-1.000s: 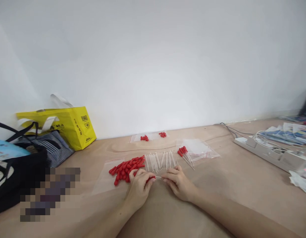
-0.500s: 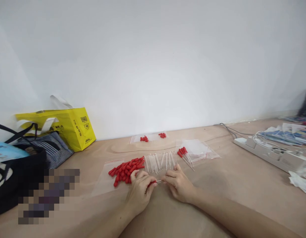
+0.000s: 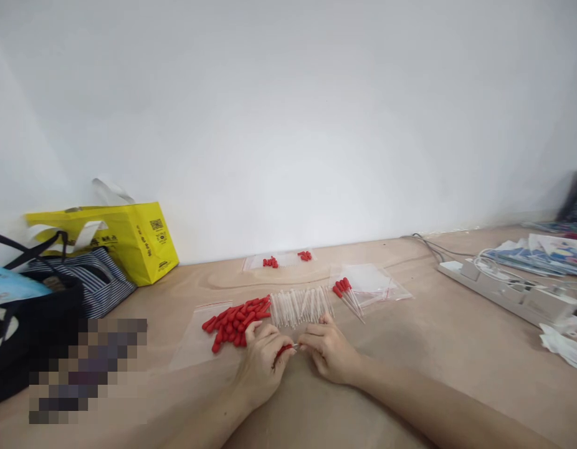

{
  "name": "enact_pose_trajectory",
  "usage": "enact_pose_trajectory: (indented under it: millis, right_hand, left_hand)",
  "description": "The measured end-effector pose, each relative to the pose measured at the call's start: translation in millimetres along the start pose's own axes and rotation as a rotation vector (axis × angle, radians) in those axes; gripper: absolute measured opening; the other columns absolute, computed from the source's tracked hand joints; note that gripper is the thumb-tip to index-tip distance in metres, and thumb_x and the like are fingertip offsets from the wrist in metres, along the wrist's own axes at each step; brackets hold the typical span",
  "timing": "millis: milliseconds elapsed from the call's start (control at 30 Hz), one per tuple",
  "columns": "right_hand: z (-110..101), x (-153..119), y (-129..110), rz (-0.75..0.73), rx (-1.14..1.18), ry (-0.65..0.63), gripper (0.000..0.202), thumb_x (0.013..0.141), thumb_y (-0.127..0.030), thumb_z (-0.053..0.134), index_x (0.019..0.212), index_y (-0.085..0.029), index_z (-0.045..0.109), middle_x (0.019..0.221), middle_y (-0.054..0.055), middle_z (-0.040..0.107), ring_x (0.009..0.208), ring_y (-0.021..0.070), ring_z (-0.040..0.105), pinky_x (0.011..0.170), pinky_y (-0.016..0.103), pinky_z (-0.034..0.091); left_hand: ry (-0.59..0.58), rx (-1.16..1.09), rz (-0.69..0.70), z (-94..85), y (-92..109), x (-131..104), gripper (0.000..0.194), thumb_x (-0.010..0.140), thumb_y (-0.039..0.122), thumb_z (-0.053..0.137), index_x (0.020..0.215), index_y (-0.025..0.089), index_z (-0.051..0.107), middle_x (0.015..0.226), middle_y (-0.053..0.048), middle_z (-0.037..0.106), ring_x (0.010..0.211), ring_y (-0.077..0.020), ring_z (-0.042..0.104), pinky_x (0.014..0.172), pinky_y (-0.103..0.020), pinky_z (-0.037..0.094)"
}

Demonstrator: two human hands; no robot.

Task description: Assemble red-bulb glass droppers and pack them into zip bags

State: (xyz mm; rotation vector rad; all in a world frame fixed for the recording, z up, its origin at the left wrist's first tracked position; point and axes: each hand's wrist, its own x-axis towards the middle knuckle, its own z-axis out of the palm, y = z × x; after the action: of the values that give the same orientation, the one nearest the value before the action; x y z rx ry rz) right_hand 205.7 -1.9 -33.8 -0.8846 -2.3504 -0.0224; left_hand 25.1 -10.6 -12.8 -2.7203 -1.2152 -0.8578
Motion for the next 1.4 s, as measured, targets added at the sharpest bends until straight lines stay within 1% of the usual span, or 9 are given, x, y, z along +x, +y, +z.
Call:
enact_pose_trajectory:
  millis: [267, 600, 700, 767, 833, 933, 1033, 1133, 1400]
  right_hand:
    - [-9, 2, 5, 0.034, 0.019, -0.001, 0.021, 0.084, -0.014, 0.038, 0.087, -0.019, 0.058, 0.075, 0.001, 0.059, 0.067, 0.0114, 0.049, 0.067, 0.028, 0.022]
    - [-16, -2, 7, 0.004, -0.08, -0.022, 0.02, 0.082, -0.016, 0.045, 0.092, -0.023, 0.06, 0.08, 0.002, 0.06, 0.074, 0.0141, 0.046, 0.067, 0.03, 0.021]
    - [-18, -3, 10, 0.022, -0.138, -0.033, 0.02, 0.078, -0.014, 0.048, 0.09, -0.023, 0.061, 0.08, 0.002, 0.06, 0.075, 0.015, 0.045, 0.067, 0.03, 0.021]
    - [-21, -3, 18, 0.106, -0.172, -0.013, 0.019, 0.078, -0.015, 0.048, 0.088, -0.022, 0.062, 0.079, 0.002, 0.06, 0.077, 0.0158, 0.046, 0.069, 0.03, 0.022]
    - [-25, -3, 30, 0.292, -0.205, 0.052, 0.019, 0.08, -0.017, 0.045, 0.086, -0.021, 0.062, 0.082, 0.004, 0.061, 0.081, 0.0168, 0.048, 0.071, 0.03, 0.023]
    - [-33, -3, 53, 0.653, -0.266, 0.138, 0.022, 0.082, -0.02, 0.041, 0.086, -0.02, 0.062, 0.087, 0.005, 0.063, 0.086, 0.0185, 0.051, 0.072, 0.03, 0.025]
    - [-37, -4, 69, 0.888, -0.338, 0.093, 0.023, 0.082, -0.023, 0.04, 0.089, -0.02, 0.062, 0.084, 0.007, 0.064, 0.087, 0.0212, 0.053, 0.073, 0.032, 0.025]
    - [-36, -3, 74, 0.97, -0.387, 0.013, 0.025, 0.083, -0.026, 0.038, 0.094, -0.019, 0.06, 0.081, 0.008, 0.065, 0.089, 0.0234, 0.054, 0.076, 0.035, 0.025]
    - [-34, 0, 67, 0.97, -0.47, -0.128, 0.031, 0.083, -0.031, 0.037, 0.102, -0.016, 0.055, 0.087, 0.014, 0.065, 0.088, 0.0262, 0.057, 0.078, 0.038, 0.024]
  left_hand:
    - [0.003, 0.019, -0.026, -5.7, -6, 1, 0.011, 0.081, 0.028, 0.05, 0.082, 0.025, 0.061, 0.071, 0.003, 0.065, 0.074, -0.0162, 0.054, 0.092, -0.045, 0.017]
    - [0.007, 0.06, -0.003, -9.4, -9, -1, 0.016, 0.083, 0.027, 0.048, 0.076, 0.026, 0.062, 0.065, 0.004, 0.065, 0.071, -0.016, 0.053, 0.094, -0.049, 0.01]
    - [-0.007, 0.062, -0.027, -8.9, -13, -2, 0.016, 0.084, 0.031, 0.046, 0.091, 0.028, 0.06, 0.081, 0.002, 0.067, 0.081, -0.0182, 0.053, 0.093, -0.048, 0.013]
    - [0.012, 0.075, -0.069, -7.7, -16, -2, 0.029, 0.083, 0.034, 0.046, 0.111, 0.028, 0.05, 0.098, -0.002, 0.064, 0.092, -0.0208, 0.051, 0.092, -0.048, 0.016]
    - [0.026, 0.095, -0.117, -6.2, -19, -3, 0.042, 0.082, 0.036, 0.046, 0.122, 0.028, 0.039, 0.108, -0.004, 0.059, 0.1, -0.0232, 0.048, 0.092, -0.049, 0.017]
    - [0.013, 0.116, -0.165, -4.2, -21, -3, 0.044, 0.079, 0.033, 0.048, 0.122, 0.028, 0.038, 0.109, -0.004, 0.058, 0.103, -0.0243, 0.046, 0.092, -0.05, 0.017]
    - [0.005, 0.123, -0.184, -3.1, -21, -3, 0.041, 0.078, 0.029, 0.048, 0.119, 0.026, 0.041, 0.107, -0.004, 0.058, 0.102, -0.0238, 0.047, 0.092, -0.05, 0.017]
    - [0.002, 0.131, -0.185, -3.0, -20, -3, 0.038, 0.077, 0.027, 0.048, 0.115, 0.027, 0.045, 0.107, -0.004, 0.058, 0.102, -0.0239, 0.047, 0.092, -0.05, 0.017]
    - [-0.006, 0.133, -0.194, -4.2, -19, -1, 0.031, 0.076, 0.026, 0.049, 0.108, 0.027, 0.05, 0.104, -0.004, 0.059, 0.101, -0.024, 0.048, 0.091, -0.051, 0.018]
